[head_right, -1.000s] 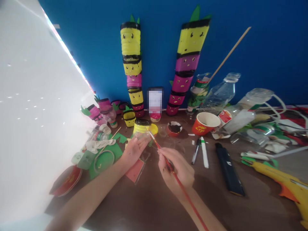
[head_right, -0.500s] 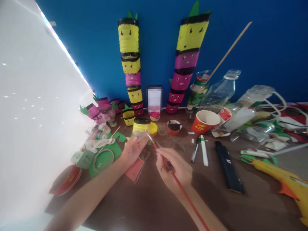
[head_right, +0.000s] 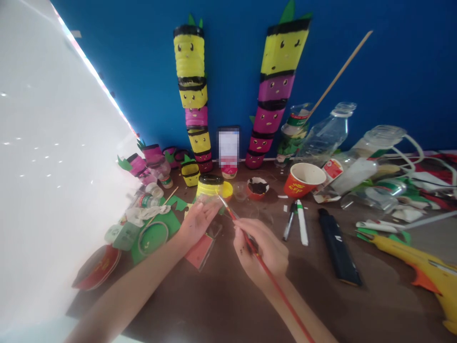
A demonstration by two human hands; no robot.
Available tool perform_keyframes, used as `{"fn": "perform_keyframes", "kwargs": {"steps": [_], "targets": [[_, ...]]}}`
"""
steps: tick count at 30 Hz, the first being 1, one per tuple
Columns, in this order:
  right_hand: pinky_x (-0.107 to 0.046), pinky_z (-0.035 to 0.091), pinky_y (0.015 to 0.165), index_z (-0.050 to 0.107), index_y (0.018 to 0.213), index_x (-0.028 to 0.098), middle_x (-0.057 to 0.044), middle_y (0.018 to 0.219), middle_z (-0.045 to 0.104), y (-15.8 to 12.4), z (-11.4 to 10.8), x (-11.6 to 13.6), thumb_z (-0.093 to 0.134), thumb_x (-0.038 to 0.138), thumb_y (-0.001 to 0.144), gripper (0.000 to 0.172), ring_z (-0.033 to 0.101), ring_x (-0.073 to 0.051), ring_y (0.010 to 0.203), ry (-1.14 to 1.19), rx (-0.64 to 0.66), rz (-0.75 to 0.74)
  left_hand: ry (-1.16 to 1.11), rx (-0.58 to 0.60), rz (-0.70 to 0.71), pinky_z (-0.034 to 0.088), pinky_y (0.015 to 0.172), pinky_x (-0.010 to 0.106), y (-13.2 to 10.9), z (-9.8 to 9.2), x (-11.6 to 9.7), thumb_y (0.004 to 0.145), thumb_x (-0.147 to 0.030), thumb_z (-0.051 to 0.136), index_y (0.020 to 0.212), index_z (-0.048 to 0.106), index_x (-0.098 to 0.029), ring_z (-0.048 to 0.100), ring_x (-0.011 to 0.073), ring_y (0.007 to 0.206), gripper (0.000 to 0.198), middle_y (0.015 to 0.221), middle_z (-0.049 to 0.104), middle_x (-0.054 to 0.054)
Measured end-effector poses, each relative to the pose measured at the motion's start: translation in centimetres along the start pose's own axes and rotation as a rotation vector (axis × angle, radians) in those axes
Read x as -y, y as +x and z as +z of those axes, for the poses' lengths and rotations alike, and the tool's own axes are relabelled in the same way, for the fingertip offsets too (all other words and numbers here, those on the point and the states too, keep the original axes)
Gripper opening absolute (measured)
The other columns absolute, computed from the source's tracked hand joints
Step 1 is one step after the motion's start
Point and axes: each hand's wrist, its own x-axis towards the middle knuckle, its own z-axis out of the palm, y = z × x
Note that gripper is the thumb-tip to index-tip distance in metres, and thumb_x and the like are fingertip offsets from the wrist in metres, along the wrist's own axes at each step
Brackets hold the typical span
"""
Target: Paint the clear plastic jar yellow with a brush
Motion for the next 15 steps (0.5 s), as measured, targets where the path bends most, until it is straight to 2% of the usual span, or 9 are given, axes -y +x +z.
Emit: {"fn": "perform_keyframes", "kwargs": {"steps": [5, 11, 15], "targets": [[-0.022, 0.057, 0.066, 0.064, 0.081, 0.020, -0.002, 0.076, 0.069, 0.06, -0.32, -0.17, 0.061, 0.007, 0.074, 0.015, 0.067, -0.013, 0.065, 0.017, 0.063, 0.020, -0.011, -0.010, 0.000, 0.032, 0.107, 0.040, 0.03, 0.02, -0.02, 0.072, -0.028, 0.067, 0.097, 0.062, -0.016, 0.060, 0.0223, 0.108, 0.028, 0.102, 0.069, 0.008], [-0.024, 0.058, 0.066, 0.065, 0.081, 0.021, -0.003, 0.076, 0.069, -0.10, -0.69, -0.27, 0.063, 0.009, 0.075, 0.013, 0.067, -0.014, 0.067, -0.025, -0.009, 0.058, -0.030, 0.006, -0.002, 0.032, 0.107, 0.040, 0.03, 0.00, 0.03, 0.071, -0.027, 0.068, 0.095, 0.062, -0.016, 0.059, 0.0224, 0.109, 0.028, 0.104, 0.068, 0.009], [-0.022, 0.057, 0.065, 0.065, 0.081, 0.021, -0.002, 0.077, 0.069, -0.09, -0.58, -0.37, 0.063, 0.010, 0.075, 0.013, 0.067, -0.013, 0.065, -0.006, 0.031, 0.053, -0.025, -0.020, -0.017, 0.032, 0.107, 0.040, 0.07, 0.00, 0.08, 0.068, -0.026, 0.070, 0.094, 0.061, -0.016, 0.059, 0.0235, 0.110, 0.029, 0.104, 0.068, 0.009]]}}
